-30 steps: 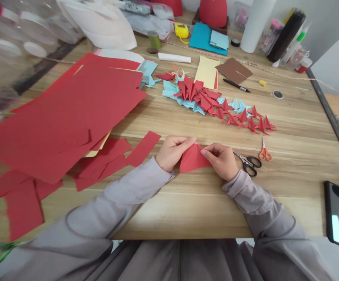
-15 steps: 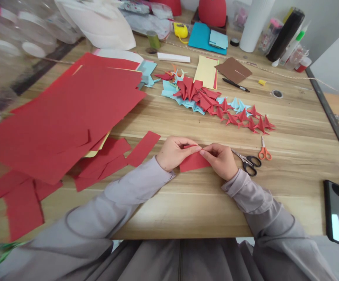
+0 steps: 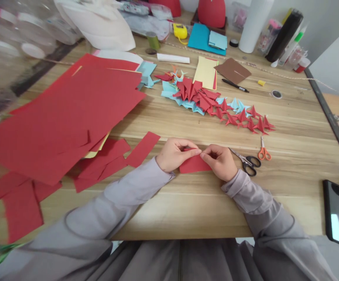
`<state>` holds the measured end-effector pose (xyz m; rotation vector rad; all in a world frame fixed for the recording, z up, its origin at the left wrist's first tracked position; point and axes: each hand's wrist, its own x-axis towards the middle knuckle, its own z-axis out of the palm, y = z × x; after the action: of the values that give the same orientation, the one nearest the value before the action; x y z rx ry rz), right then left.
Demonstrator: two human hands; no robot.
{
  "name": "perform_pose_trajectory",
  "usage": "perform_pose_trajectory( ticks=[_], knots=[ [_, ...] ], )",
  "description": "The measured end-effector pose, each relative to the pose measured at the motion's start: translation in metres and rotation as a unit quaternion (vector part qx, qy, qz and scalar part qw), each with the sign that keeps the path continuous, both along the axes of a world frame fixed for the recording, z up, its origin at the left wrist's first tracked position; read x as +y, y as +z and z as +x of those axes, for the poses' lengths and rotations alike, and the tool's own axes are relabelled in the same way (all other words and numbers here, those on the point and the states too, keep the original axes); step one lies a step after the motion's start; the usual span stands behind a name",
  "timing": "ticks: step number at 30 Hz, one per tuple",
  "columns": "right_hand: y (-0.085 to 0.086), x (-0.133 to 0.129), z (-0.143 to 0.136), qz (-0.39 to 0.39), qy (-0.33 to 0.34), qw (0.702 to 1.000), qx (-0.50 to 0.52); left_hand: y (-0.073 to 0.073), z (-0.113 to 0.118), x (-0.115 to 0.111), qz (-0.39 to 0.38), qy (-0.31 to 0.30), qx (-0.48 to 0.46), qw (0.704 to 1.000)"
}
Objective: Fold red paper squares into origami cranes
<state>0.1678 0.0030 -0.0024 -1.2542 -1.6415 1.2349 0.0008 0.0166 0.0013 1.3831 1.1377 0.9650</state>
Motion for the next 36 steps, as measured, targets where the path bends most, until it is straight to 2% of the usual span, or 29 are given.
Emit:
perform_pose_trajectory(
  ticks=[7, 15, 23, 28, 36],
  knots=[
    [0.003, -0.001, 0.0, -0.009, 0.027, 1.0, -0.007, -0.002, 0.0, 0.0, -0.013, -0.039, -0.013, 0.999],
    [0.001, 0.0, -0.003, -0.003, 0.014, 1.0, -0.004, 0.004, 0.0, -0.001, 0.043, -0.03, 0.064, 0.997],
    [0.001, -0.001, -0.005, 0.013, -0.001, 1.0, -0.025, 0.004, -0.003, 0.001, 0.011, -0.028, 0.023, 0.999],
    [0.003, 0.0, -0.004, -0.001, -0.035, 0.999, -0.034, 0.003, -0.005, 0.003, -0.003, -0.021, 0.002, 1.0],
    [0.005, 0.001, 0.002, -0.022, -0.05, 0.998, -0.01, 0.006, -0.01, 0.006, -0.024, 0.019, -0.017, 0.999]
  ],
)
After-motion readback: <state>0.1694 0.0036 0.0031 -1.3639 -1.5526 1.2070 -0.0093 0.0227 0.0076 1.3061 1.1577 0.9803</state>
